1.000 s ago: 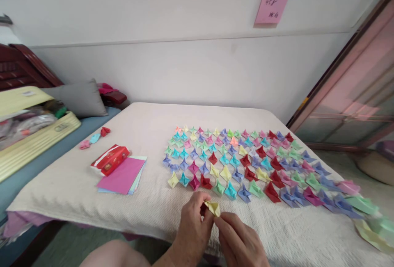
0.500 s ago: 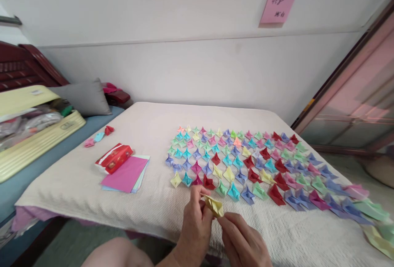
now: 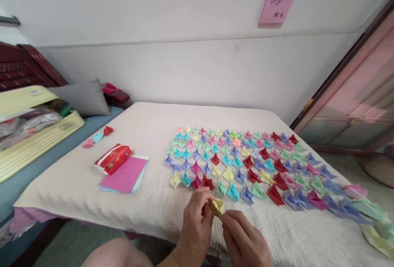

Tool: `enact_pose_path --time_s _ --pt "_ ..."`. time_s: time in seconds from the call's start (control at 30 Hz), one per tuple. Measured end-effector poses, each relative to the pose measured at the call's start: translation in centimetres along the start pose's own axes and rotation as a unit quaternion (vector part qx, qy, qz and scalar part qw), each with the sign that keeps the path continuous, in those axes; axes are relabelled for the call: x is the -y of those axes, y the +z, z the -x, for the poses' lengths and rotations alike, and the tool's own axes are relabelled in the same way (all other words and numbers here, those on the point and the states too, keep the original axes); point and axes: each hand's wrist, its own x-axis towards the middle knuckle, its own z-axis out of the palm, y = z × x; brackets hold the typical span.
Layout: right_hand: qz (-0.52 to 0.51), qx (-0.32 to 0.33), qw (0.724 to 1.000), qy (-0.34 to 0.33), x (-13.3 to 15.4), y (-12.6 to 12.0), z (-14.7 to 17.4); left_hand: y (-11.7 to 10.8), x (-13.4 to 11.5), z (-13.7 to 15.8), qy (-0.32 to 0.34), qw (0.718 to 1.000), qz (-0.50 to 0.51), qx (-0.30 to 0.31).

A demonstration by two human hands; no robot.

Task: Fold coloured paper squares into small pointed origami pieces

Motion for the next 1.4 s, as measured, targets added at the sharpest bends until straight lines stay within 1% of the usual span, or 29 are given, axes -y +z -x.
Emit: enact_pose_path --time_s 0.1,0.2,0.4,0.5,0.63,0.8,1.03,1.2,1.3,1.4 --pt "-0.005 0.000 1.000 0.010 0.0 0.0 0.0 -0.1 -0.5 -0.2 0.005 1.000 -0.014 0.007" --pt "-0.012 -0.007 1.000 0.009 -0.1 0.1 0.1 -0.1 -0.9 -0.3 -0.009 1.000 -0.016 0.019" --pt "0.001 -0.002 1.000 0.004 -0.1 0.2 0.2 0.1 -0.2 -0.1 -0.011 1.000 -0.008 -0.007" --pt "0.010 -0.004 1.000 -0.020 0.2 0.2 0.1 0.2 0.1 0.0 -0.061 0.997 0.036 -0.024" --pt "0.012 -0.008 0.999 -0.036 0.3 0.1 0.1 0.5 0.5 -0.3 -0.130 0.985 0.104 -0.047" --pt "0.009 0.008 0.999 -0.050 0.1 0.3 0.3 0.6 1.1 -0.7 -0.160 0.974 0.160 -0.030" --pt "0.031 0.040 0.998 -0.023 -0.2 0.7 0.2 0.3 0.6 -0.6 -0.156 0.980 0.119 -0.036" --pt "0.024 0.055 0.997 -0.041 -0.3 0.6 0.0 0.3 0.8 -0.8 -0.157 0.980 0.111 -0.039" --pt "0.011 0.077 0.996 -0.040 -0.2 0.5 0.0 0.3 1.0 -0.9 -0.166 0.980 0.102 -0.037" --pt "-0.006 0.078 0.996 -0.038 -0.4 0.5 0.0 0.3 1.1 -1.0 -0.175 0.980 0.095 -0.032"
